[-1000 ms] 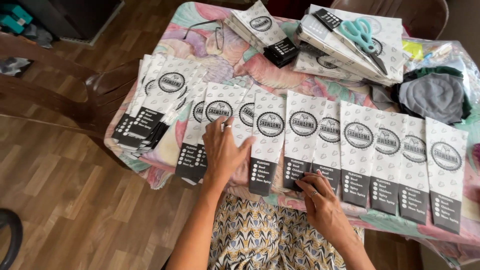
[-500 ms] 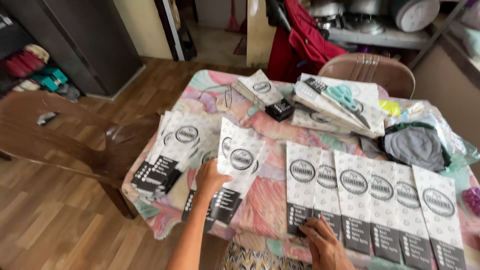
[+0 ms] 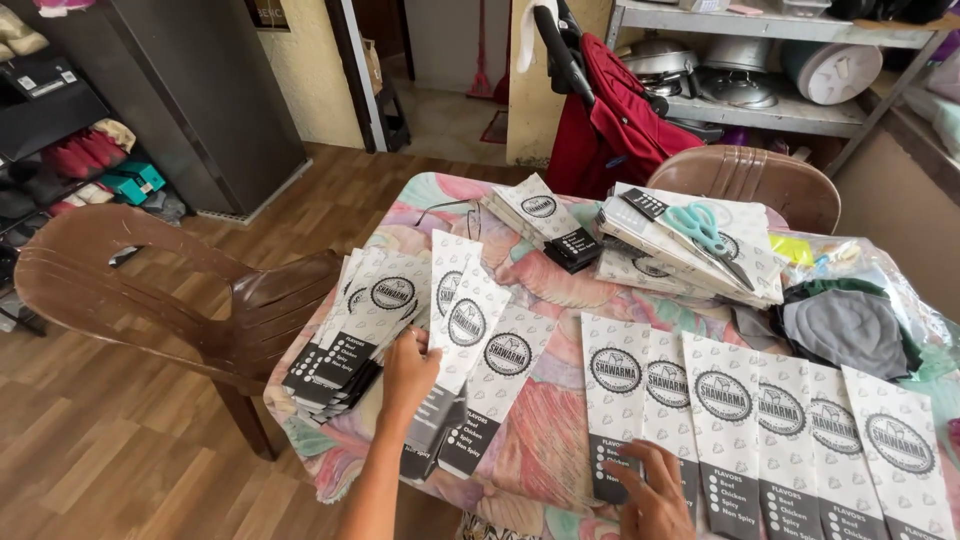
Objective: The person arranges printed paper packages on a table and applies glue from a bottle along the bottom edges of each package. They work one package at a time, pressing the glued edges to secure them.
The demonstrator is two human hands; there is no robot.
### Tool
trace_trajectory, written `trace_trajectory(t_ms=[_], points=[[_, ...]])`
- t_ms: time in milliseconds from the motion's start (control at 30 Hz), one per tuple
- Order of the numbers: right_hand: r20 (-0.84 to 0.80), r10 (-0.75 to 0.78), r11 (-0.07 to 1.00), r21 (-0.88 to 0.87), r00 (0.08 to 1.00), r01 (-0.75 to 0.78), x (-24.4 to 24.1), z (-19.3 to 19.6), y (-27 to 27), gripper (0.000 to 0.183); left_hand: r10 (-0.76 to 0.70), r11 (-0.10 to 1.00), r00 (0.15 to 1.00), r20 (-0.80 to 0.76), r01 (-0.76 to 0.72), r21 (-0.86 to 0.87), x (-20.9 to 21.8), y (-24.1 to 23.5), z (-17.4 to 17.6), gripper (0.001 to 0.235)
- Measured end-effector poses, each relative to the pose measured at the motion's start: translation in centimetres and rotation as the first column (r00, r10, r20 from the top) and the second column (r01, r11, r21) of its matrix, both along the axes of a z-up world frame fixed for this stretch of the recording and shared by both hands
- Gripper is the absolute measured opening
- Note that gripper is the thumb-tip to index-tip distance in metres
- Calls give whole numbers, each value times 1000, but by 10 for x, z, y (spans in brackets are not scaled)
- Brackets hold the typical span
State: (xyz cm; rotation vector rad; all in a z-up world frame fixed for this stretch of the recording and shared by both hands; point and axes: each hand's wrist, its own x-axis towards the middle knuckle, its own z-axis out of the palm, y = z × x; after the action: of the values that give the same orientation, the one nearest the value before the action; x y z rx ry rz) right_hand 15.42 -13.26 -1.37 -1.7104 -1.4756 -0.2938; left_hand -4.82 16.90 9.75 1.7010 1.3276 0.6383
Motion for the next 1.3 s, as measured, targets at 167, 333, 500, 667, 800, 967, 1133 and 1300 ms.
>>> trace_trajectory(t_ms=[167,333,500,667,800,967,1133,1300], points=[[-307,80,986,-113,948,-120,-60,64,100,37,80,997,996,45,-81,3,5,-27,19,22],[-694,26,952,-203,719,-230,-99,107,179,74,69,976,996,-56,-56,210,3,-33,0,51],[-915,-71,960,-170,398,-221,-107,125,186,84,-257,951,965,-42,261,166,-15,-36,2,40],[-860,94,932,-101,502,-348,-78,83,176,28,-498,864,792,353,489,120,-22,-24,-15,26],[-842,-80,892,-299,534,-337,-53,90,158,26,-320,906,816,481,412,-97,-24,-21,-2,20],[-833,-58,990,-119,551,-76,-44,127,121,61,-62,989,917,394,5,144,-35,6,-7,23],[-886,-87,989,-21,455,147,-13,118,107,46,-81,988,870,486,4,157,-26,2,-10,20],[-641,-370,926,-314,673,210,-3,81,121,55,243,623,908,-341,123,773,6,-9,-51,69]])
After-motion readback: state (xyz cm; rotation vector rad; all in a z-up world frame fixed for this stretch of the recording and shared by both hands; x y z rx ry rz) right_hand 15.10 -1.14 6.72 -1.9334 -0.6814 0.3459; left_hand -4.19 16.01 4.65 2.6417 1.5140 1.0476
